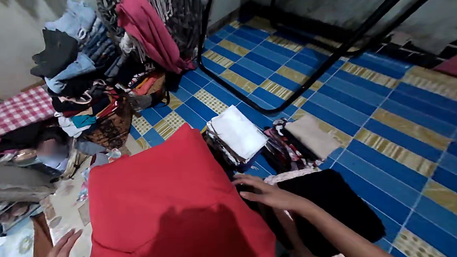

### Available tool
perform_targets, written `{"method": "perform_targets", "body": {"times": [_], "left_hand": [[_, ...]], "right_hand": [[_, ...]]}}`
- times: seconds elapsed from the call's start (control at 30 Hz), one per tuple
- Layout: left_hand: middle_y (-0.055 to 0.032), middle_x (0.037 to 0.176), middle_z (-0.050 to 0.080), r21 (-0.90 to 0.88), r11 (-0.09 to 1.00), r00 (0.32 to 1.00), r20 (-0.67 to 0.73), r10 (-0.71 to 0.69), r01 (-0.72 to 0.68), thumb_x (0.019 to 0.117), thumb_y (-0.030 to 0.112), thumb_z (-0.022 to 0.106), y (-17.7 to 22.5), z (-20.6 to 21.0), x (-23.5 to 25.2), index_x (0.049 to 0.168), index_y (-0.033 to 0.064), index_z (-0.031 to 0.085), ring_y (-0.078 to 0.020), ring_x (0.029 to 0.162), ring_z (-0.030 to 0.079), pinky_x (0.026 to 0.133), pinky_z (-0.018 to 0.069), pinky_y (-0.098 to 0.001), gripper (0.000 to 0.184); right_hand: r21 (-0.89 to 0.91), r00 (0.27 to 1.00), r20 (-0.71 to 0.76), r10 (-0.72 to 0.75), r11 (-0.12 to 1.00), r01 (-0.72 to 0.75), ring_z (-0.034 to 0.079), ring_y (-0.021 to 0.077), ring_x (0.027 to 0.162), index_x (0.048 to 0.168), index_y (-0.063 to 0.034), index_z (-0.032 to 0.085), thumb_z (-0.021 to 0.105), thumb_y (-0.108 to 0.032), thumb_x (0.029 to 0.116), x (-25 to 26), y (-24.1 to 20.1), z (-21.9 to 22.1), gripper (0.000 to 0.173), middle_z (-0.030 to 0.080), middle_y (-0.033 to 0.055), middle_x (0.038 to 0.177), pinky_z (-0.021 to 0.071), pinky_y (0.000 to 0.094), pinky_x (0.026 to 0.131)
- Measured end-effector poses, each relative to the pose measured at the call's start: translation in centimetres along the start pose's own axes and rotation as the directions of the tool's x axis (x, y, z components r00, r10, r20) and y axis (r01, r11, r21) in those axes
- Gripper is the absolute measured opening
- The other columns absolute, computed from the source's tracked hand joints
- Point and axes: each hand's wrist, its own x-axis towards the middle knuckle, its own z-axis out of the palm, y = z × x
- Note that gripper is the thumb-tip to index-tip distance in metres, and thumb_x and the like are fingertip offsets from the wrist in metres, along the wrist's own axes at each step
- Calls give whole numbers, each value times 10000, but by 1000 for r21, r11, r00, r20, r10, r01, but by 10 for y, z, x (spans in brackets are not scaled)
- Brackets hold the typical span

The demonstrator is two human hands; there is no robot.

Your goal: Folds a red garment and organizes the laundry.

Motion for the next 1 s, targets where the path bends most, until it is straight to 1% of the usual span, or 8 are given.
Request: {"method": "perform_targets", "body": {"times": [0.07,0.13,0.23,0.37,0.57,0.7,0.8,1.0], "left_hand": [[-354,1473,448,-102,994,999,37,39,-35,901,207,732,-5,7,20,1478,-100,406,-473,1391,435,1152,347,-611,731],[-262,1168,667,-181,983,996,90,-17,33,897,141,739,-5,10,28,1430,-99,443,-327,1074,675,966,537,-512,656],[-202,925,692,-211,975,991,124,-39,65,959,110,621,-20,-4,26,1292,-98,591,-221,762,677,738,583,-432,393],[-211,1102,655,-226,974,998,69,1,15,1017,238,601,-42,-34,25,1081,-80,705,-189,1020,640,898,555,-365,341],[2,1163,672,-435,900,992,-122,-13,-41,1000,174,602,-51,-52,25,1016,31,725,-66,1081,640,948,552,-305,189],[-114,1407,588,-466,881,991,130,-17,76,904,319,766,-31,-18,22,1404,-1,536,-181,1293,563,1071,486,-399,636],[-185,1275,647,-398,916,992,124,-6,55,883,192,761,-25,18,18,1266,-84,606,-184,1213,613,1080,478,-417,497],[46,1122,707,-469,882,998,-64,20,-48,995,158,613,-51,-14,10,1131,59,712,-7,1030,650,925,557,-279,195]], "right_hand": [[195,995,96,37,979,-55,331,281,1496,1310,-119,651,614,-404,988,22,8,10,431,372,114,1613,314,497,1203],[244,986,159,47,966,-86,304,291,1508,1328,-114,634,665,-338,971,31,9,12,422,312,127,1641,311,502,1202],[246,984,180,-12,969,-33,336,257,1493,1425,-184,589,699,-291,929,36,8,4,519,268,76,1668,368,479,1174],[300,972,199,-129,952,65,540,131,1233,1091,-34,679,687,-178,939,35,17,3,210,579,75,1329,466,334,1042],[313,993,-111,-46,947,79,576,65,733,879,-85,626,699,-161,914,13,19,-9,111,596,-21,785,499,266,695],[300,963,-268,21,952,63,594,76,739,875,-110,622,657,-141,902,-10,19,-18,54,603,-24,789,514,266,697],[306,935,-346,80,951,31,601,80,731,887,-92,608,624,-81,925,-23,20,-25,43,618,-6,798,519,263,682],[242,891,-449,74,969,42,657,108,801,1005,-47,667,631,-39,943,-30,20,-33,72,689,26,894,565,301,741]]}}
